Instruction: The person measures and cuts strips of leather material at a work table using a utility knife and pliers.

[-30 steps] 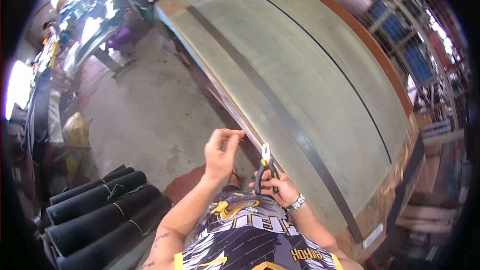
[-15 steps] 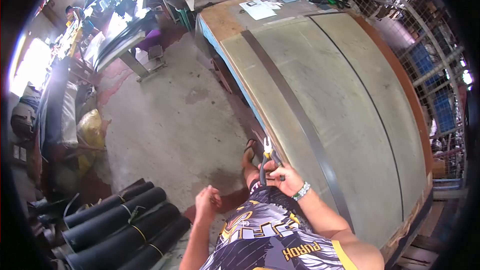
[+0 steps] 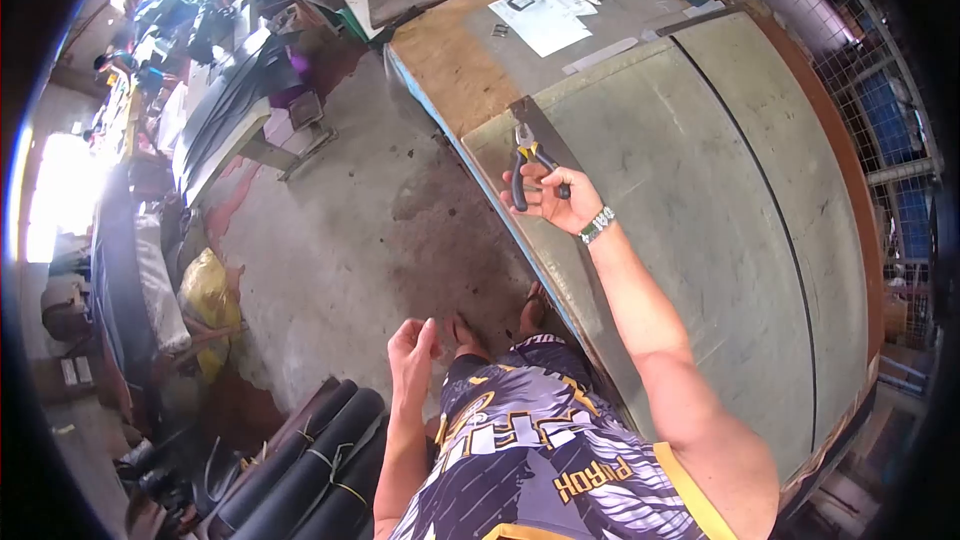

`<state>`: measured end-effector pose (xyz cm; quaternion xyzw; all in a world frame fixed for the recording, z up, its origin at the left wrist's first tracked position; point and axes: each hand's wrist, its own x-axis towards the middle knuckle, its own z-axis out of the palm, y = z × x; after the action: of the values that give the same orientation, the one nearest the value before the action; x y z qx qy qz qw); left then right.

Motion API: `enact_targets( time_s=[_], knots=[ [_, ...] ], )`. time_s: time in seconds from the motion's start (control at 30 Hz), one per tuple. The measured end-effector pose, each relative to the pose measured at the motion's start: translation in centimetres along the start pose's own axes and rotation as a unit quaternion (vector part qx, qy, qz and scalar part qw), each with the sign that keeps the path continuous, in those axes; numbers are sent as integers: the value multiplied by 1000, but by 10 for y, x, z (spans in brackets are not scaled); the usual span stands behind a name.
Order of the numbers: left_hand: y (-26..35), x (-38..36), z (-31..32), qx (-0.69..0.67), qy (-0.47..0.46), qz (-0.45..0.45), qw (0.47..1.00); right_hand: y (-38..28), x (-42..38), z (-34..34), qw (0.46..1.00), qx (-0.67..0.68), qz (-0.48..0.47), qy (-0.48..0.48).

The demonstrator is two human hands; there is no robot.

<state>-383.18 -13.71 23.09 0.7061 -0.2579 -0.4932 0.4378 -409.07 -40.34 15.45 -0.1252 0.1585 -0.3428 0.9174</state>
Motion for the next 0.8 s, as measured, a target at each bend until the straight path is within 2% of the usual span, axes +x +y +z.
enact_targets(
  time_s=[0.17,0.27,0.33,0.4,0.5,0.53,0.6,0.7,0.8],
  knots=[
    [46,92,29,60,-114,37,991,-13,27,-27,1000,15,4,-11],
    [81,156,54,109,-182,85,973,-16,35,-27,998,54,8,13],
    [96,203,78,90,-248,82,961,-16,37,-23,999,26,19,43],
    [90,257,110,116,-267,190,938,-16,36,-11,994,23,25,107],
    [135,295,137,200,-310,247,896,-11,38,-2,984,44,11,173],
    [130,309,147,182,-309,268,894,-8,37,2,983,51,3,178],
    [142,328,156,206,-348,221,888,-6,40,1,974,57,-15,218],
    [108,365,165,124,-359,278,882,6,42,7,969,68,-45,234],
    [131,369,151,103,-399,125,902,6,40,1,969,81,-42,230]
  ],
)
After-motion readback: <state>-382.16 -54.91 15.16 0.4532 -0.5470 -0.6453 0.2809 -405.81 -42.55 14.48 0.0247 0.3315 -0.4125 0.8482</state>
